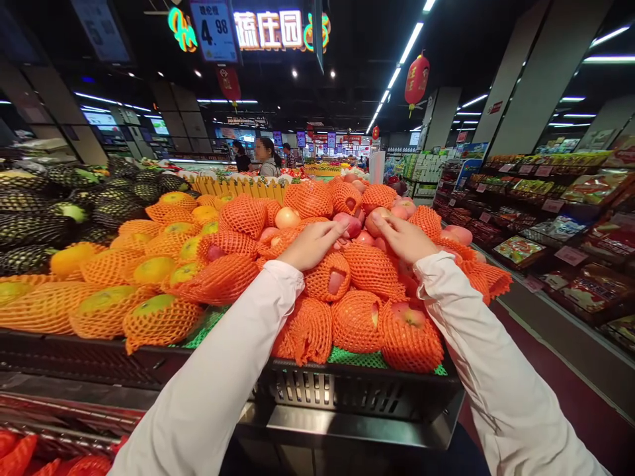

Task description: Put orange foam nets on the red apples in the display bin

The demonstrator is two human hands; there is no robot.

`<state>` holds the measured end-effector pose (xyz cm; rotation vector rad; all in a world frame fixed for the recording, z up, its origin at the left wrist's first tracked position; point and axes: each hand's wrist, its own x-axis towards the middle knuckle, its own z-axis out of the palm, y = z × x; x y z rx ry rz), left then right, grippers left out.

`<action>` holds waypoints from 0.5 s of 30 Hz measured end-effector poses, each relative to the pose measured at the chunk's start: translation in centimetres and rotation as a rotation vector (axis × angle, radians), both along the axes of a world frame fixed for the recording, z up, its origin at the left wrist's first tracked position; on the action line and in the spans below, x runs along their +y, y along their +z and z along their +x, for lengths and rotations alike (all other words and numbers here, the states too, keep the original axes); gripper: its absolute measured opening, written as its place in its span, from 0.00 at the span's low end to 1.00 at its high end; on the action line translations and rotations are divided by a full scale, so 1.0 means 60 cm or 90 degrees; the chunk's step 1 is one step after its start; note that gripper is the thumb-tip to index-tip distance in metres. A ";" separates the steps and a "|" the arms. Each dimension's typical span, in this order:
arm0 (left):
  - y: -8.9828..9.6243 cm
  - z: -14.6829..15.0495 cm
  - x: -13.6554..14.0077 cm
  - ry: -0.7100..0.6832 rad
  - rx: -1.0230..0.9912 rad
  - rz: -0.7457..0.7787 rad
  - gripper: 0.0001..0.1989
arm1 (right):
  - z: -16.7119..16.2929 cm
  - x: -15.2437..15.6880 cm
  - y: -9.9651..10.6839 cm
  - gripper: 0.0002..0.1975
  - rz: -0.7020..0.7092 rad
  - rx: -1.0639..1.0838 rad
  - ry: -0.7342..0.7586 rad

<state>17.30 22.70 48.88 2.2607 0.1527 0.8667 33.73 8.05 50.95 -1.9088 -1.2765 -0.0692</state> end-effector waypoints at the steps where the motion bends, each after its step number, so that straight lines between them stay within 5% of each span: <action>1: 0.002 -0.002 -0.002 0.008 0.008 0.013 0.28 | 0.001 0.002 0.001 0.36 0.041 -0.009 -0.002; 4: 0.007 -0.008 -0.008 -0.021 0.062 0.064 0.23 | -0.007 0.006 -0.002 0.36 0.086 -0.026 0.146; 7: 0.009 -0.013 -0.008 -0.144 0.163 0.085 0.19 | -0.021 0.011 -0.015 0.30 -0.036 -0.038 0.353; 9: 0.007 -0.013 -0.004 -0.195 0.210 0.079 0.19 | -0.026 0.016 -0.025 0.28 -0.102 -0.036 0.374; 12: 0.001 -0.010 -0.002 -0.147 0.220 0.068 0.18 | -0.022 0.026 -0.034 0.27 -0.126 -0.022 0.351; 15: 0.002 -0.007 -0.021 0.011 0.157 0.114 0.17 | -0.012 0.038 -0.039 0.27 -0.105 0.010 0.337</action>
